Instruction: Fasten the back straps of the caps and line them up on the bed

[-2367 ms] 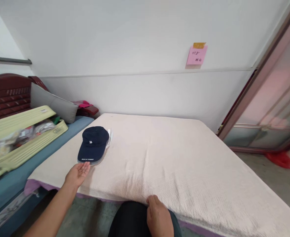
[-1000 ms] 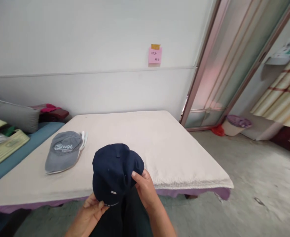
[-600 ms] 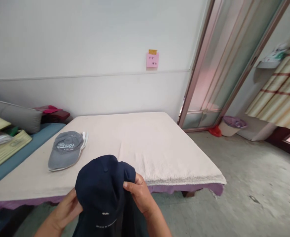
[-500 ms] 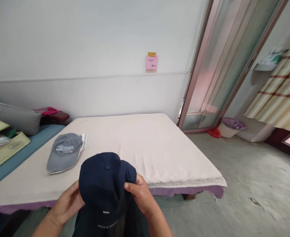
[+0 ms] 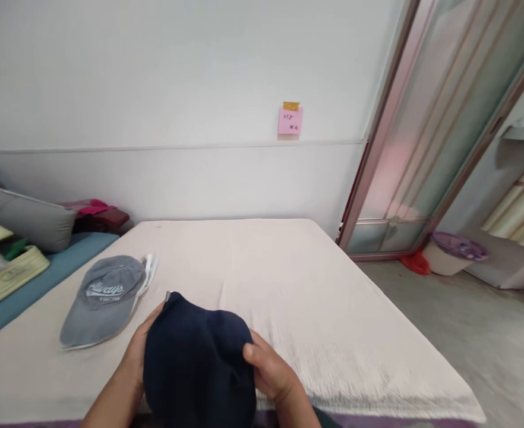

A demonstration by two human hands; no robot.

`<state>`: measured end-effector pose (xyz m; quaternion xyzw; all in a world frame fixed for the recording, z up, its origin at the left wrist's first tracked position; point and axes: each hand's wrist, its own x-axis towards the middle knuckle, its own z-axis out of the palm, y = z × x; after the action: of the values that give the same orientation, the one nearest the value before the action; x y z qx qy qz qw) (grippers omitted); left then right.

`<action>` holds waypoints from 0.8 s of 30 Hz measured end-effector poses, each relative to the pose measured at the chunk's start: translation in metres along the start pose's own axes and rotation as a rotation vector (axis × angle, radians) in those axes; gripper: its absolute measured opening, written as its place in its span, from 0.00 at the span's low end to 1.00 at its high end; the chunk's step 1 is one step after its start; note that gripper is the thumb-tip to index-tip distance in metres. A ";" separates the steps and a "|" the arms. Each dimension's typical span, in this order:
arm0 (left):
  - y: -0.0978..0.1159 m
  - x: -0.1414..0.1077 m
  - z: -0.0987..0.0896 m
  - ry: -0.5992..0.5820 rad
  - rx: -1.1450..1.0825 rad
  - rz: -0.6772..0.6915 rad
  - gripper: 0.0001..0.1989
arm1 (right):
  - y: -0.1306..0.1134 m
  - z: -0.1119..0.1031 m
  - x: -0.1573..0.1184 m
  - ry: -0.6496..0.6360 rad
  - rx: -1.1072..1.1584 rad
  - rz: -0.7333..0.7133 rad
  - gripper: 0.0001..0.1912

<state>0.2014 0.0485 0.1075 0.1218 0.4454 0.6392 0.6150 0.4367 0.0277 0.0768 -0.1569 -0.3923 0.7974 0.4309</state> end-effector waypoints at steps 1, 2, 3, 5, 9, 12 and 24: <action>-0.001 0.006 0.004 -0.032 0.004 -0.002 0.12 | -0.003 -0.007 0.011 0.038 0.018 -0.027 0.27; -0.001 0.012 0.009 -0.063 0.007 -0.006 0.13 | -0.006 -0.013 0.022 0.078 0.025 -0.049 0.25; -0.002 0.017 0.013 -0.091 0.012 -0.007 0.14 | -0.009 -0.018 0.033 0.112 0.023 -0.057 0.23; -0.004 0.027 0.020 -0.150 0.040 -0.006 0.15 | -0.015 -0.025 0.053 0.150 0.001 -0.046 0.21; -0.011 0.046 0.021 -0.277 0.147 -0.039 0.16 | -0.021 -0.039 0.077 0.200 -0.036 -0.003 0.18; -0.016 0.057 0.018 -0.188 0.225 -0.032 0.16 | -0.025 -0.053 0.082 0.337 -0.032 -0.032 0.12; -0.023 0.052 0.012 -0.331 0.424 -0.032 0.16 | -0.014 -0.052 0.068 0.591 -0.010 0.131 0.09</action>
<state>0.2139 0.0967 0.0772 0.3437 0.4644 0.4934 0.6502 0.4352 0.1129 0.0602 -0.4093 -0.2428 0.7413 0.4733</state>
